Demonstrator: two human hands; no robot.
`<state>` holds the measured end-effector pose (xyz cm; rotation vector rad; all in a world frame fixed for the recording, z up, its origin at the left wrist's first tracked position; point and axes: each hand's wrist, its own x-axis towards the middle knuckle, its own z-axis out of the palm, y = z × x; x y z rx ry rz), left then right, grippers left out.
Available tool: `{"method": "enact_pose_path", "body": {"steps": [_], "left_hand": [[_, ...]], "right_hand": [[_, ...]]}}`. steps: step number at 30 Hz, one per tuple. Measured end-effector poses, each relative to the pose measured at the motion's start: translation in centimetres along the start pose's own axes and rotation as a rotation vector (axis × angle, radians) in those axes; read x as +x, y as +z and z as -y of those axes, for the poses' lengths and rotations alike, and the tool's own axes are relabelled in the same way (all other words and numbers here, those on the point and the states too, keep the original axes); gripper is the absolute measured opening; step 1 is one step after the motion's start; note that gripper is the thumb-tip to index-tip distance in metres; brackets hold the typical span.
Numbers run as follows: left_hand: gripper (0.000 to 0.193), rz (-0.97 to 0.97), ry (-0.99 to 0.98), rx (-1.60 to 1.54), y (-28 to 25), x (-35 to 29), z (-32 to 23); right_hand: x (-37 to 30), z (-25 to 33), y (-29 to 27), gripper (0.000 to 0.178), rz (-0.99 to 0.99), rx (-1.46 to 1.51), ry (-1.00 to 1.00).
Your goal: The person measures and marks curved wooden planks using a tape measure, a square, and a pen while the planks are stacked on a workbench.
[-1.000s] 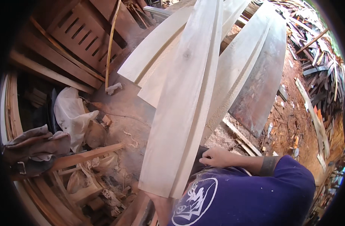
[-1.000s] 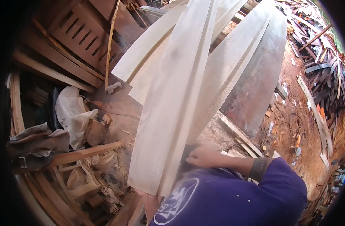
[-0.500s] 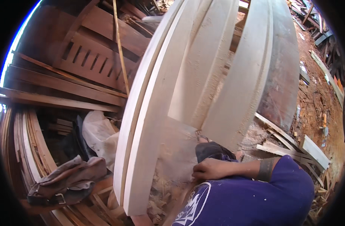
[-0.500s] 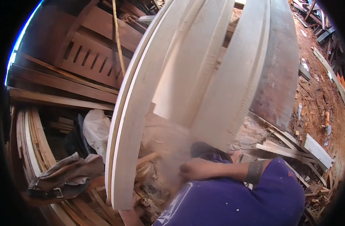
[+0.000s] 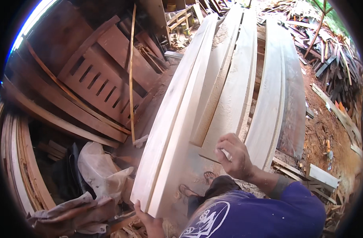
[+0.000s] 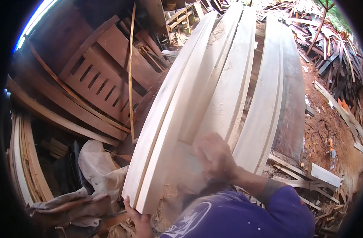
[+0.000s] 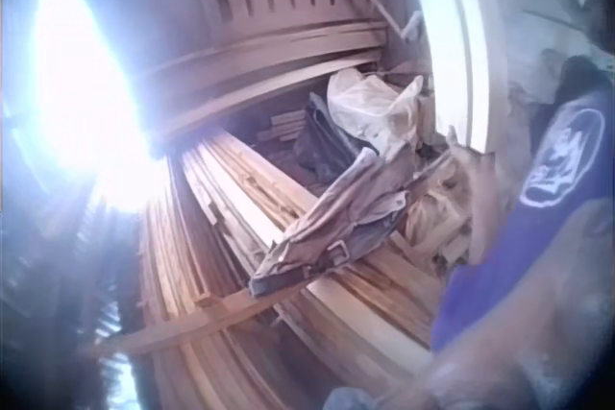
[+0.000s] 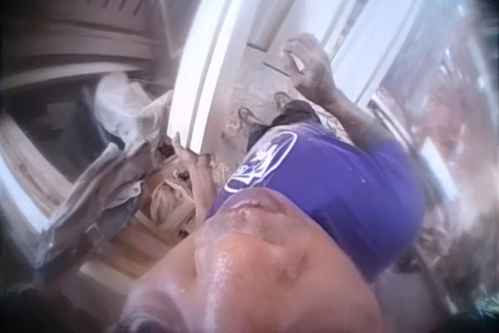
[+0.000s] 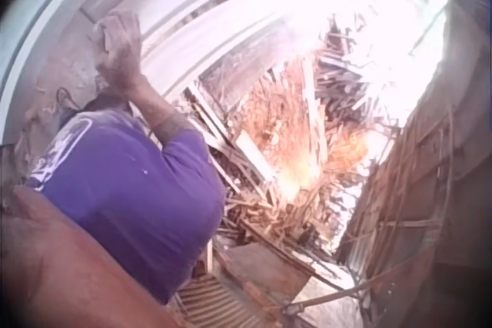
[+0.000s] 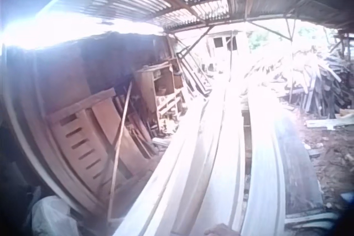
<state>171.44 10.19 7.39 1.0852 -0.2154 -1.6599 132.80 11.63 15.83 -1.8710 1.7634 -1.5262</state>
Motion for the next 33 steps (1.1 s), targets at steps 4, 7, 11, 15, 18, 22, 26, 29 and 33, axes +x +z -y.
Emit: {"method": "enact_pose_path", "body": {"steps": [4,7,11,15,18,22,26,29,33], "left_hand": [[0.071,0.108,0.0,-0.023,-0.5,0.0,1.3],[0.075,0.166,-0.165,-0.039,-1.2,-0.8,1.2],[0.08,0.126,-0.135,0.077,-1.7,-1.0,0.9],[0.08,0.228,-0.288,0.017,-2.9,-0.1,-0.2],[0.076,0.247,-0.317,-0.026,-2.5,-0.4,-0.8],[0.069,0.202,-0.39,0.059,-3.8,-0.1,-2.1],[0.065,0.1,-0.317,0.036,-8.1,4.5,-5.9],[0.059,-0.038,0.068,0.576,-8.9,10.8,-7.9],[0.065,0.361,-0.082,1.061,3.6,12.7,-10.4]], "right_hand": [[-2.6,1.0,4.3,0.006,-0.004,-0.071,0.196],[-3.4,2.4,8.5,0.006,0.045,-0.044,0.066],[-3.2,6.0,11.7,0.011,0.214,-0.014,0.004],[-2.9,9.0,15.0,0.017,0.292,0.089,-0.065],[-3.8,9.1,17.6,0.023,0.347,0.124,-0.141],[-4.6,9.1,18.0,0.032,0.459,0.044,-0.205],[-4.4,9.5,18.4,0.038,0.459,0.037,-0.209],[-3.7,10.0,18.5,0.043,0.442,0.035,-0.193],[-2.8,10.6,18.1,0.046,0.412,-0.023,-0.137]]}}
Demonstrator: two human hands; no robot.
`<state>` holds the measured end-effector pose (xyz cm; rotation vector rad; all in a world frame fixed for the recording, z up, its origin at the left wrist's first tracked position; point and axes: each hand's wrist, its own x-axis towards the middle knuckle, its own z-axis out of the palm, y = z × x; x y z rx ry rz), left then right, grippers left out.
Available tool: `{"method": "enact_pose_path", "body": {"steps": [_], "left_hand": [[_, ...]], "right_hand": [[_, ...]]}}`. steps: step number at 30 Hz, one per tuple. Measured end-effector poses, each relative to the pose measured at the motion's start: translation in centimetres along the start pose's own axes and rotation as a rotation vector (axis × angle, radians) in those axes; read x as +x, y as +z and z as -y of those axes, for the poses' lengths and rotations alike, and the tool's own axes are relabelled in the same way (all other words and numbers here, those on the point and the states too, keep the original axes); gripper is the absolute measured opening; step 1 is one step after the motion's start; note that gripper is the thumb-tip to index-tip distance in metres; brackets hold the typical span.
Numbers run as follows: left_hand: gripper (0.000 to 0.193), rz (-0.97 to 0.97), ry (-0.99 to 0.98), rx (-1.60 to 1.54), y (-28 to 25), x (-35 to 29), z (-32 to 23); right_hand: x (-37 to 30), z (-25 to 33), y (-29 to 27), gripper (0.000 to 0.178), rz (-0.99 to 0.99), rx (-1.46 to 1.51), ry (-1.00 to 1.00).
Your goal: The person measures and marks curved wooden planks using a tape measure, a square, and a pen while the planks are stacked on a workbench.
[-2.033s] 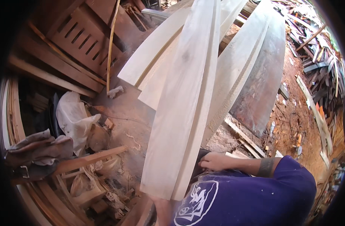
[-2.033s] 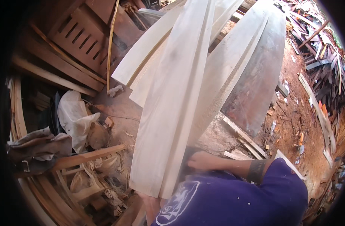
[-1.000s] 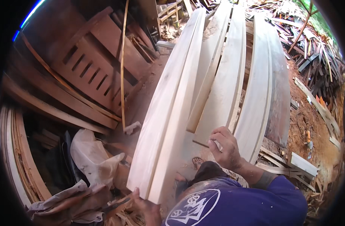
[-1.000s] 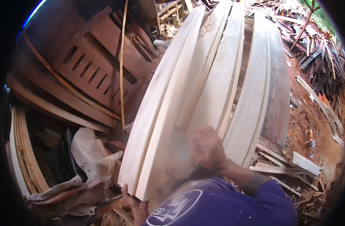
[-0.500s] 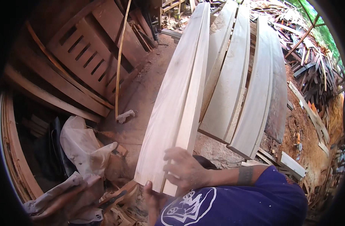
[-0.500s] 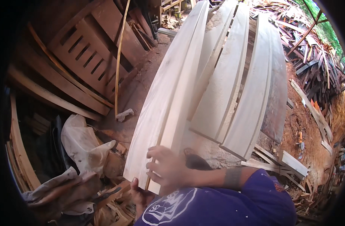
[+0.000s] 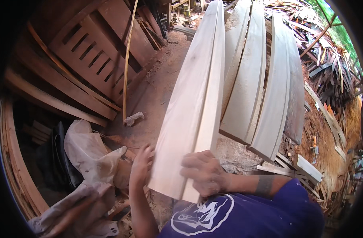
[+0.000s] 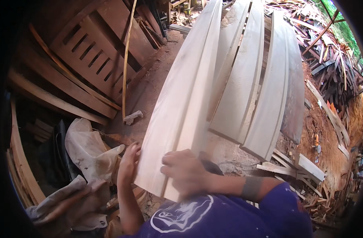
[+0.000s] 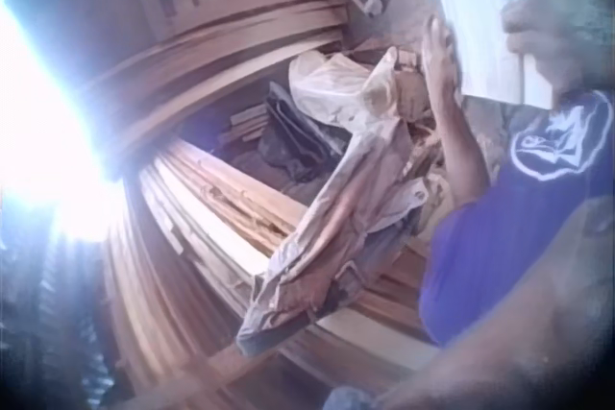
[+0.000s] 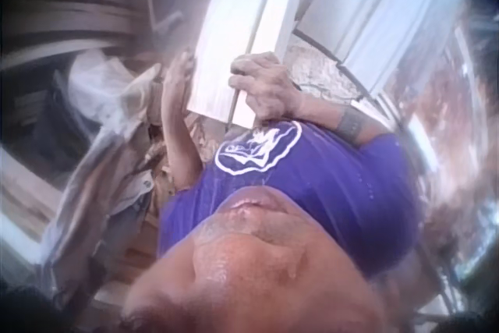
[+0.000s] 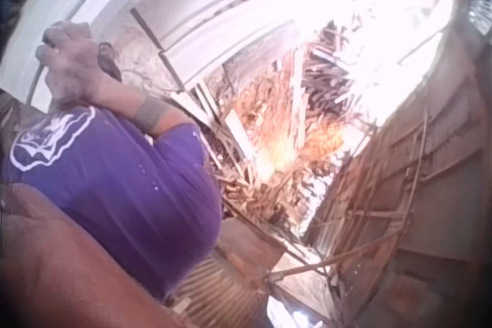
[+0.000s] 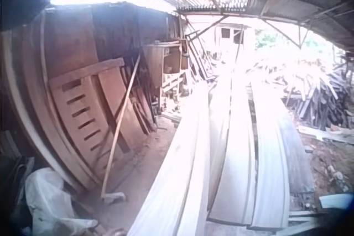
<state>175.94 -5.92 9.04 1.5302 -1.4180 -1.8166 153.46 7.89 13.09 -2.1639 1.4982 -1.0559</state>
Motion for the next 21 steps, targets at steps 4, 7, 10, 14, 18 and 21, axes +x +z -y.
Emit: {"method": "enact_pose_path", "body": {"steps": [4,7,10,14,18,21], "left_hand": [[0.069,0.195,-0.05,0.225,1.2,4.5,1.1],[0.065,0.315,-0.046,0.084,1.5,5.2,2.5],[0.069,0.349,0.007,0.236,2.2,4.0,0.2],[0.072,0.288,0.032,0.404,1.9,2.9,-0.9],[0.066,0.225,0.244,0.481,2.3,3.9,1.6],[0.063,0.175,0.4,0.474,2.8,4.3,2.2]], "right_hand": [[0.1,-0.1,1.6,0.044,-0.012,0.087,0.015],[0.1,0.7,2.4,0.032,-0.039,0.112,0.12],[0.2,2.8,1.9,0.017,-0.04,0.073,0.358],[0.5,4.0,3.8,0.009,-0.115,-0.015,0.519],[0.7,5.1,4.6,0.021,-0.062,-0.225,0.557],[0.6,5.4,5.0,0.068,-0.105,-0.55,0.713]]}}
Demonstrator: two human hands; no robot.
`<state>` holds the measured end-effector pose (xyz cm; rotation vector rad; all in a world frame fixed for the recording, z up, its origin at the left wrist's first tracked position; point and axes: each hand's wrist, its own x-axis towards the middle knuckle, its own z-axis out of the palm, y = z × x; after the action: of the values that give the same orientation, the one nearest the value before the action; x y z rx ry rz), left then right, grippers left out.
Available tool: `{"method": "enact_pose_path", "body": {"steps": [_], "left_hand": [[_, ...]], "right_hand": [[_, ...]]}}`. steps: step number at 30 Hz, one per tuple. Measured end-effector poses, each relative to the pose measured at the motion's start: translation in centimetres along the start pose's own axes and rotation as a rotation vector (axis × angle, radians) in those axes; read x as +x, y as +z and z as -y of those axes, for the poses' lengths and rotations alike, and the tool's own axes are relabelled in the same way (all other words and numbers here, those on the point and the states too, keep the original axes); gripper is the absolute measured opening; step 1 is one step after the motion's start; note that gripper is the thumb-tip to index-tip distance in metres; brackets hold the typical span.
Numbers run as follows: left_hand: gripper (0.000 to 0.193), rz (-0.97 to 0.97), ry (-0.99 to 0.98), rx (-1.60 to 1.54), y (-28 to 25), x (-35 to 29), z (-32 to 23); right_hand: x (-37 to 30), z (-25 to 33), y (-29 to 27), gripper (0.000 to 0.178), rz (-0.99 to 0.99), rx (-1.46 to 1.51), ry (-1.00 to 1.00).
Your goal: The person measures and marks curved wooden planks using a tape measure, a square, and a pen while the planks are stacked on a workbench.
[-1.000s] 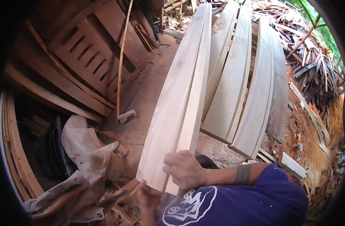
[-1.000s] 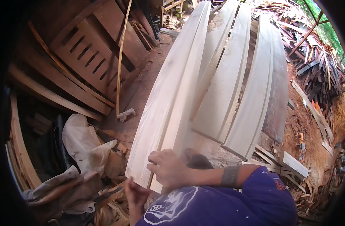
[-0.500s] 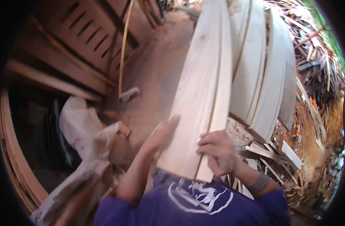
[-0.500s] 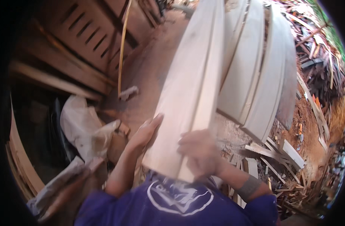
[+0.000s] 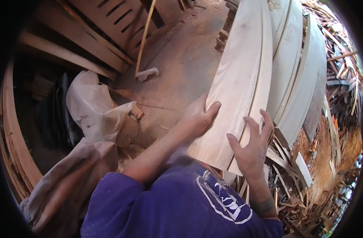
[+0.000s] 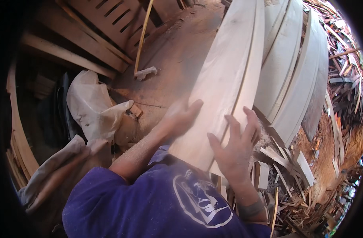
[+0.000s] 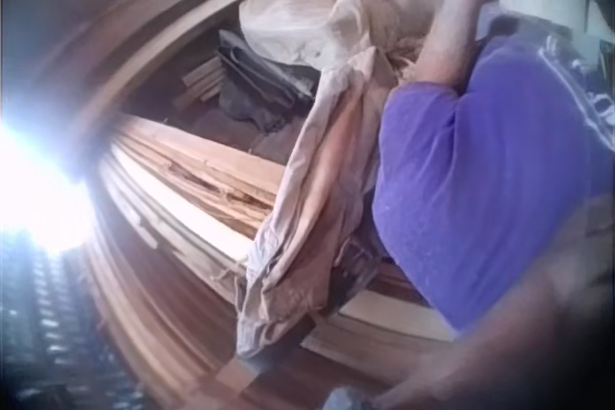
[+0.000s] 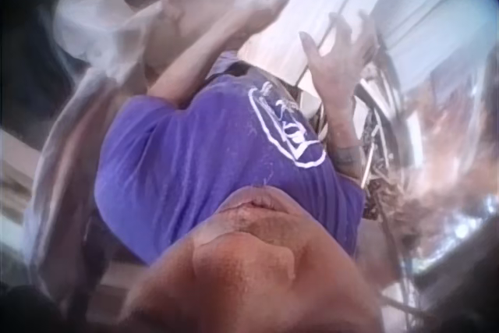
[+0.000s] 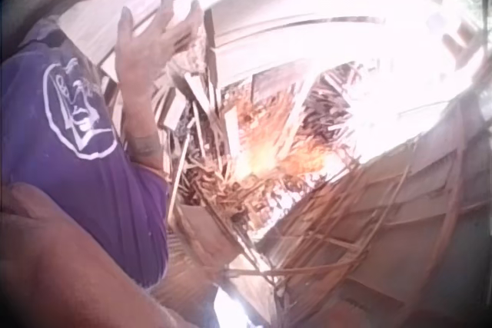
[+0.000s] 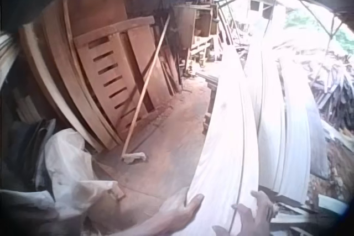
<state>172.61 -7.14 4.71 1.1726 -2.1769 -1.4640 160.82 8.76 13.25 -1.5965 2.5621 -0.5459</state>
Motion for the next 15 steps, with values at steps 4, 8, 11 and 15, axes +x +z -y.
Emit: {"method": "enact_pose_path", "body": {"steps": [4,8,11,15], "left_hand": [[0.06,0.067,-0.064,0.043,-0.5,0.6,-1.0],[0.051,0.221,-0.262,0.039,-0.9,3.7,-1.4],[0.046,0.003,0.302,0.173,0.2,5.0,-1.2],[0.054,0.024,0.458,-0.009,1.1,6.1,0.0]], "right_hand": [[0.0,0.0,0.6,0.104,-0.085,0.168,0.309],[0.9,0.1,0.1,0.107,0.01,0.231,0.523],[1.9,0.4,-0.5,0.107,0.135,0.16,0.692],[1.8,-0.1,0.4,0.096,0.112,0.107,0.733]]}}
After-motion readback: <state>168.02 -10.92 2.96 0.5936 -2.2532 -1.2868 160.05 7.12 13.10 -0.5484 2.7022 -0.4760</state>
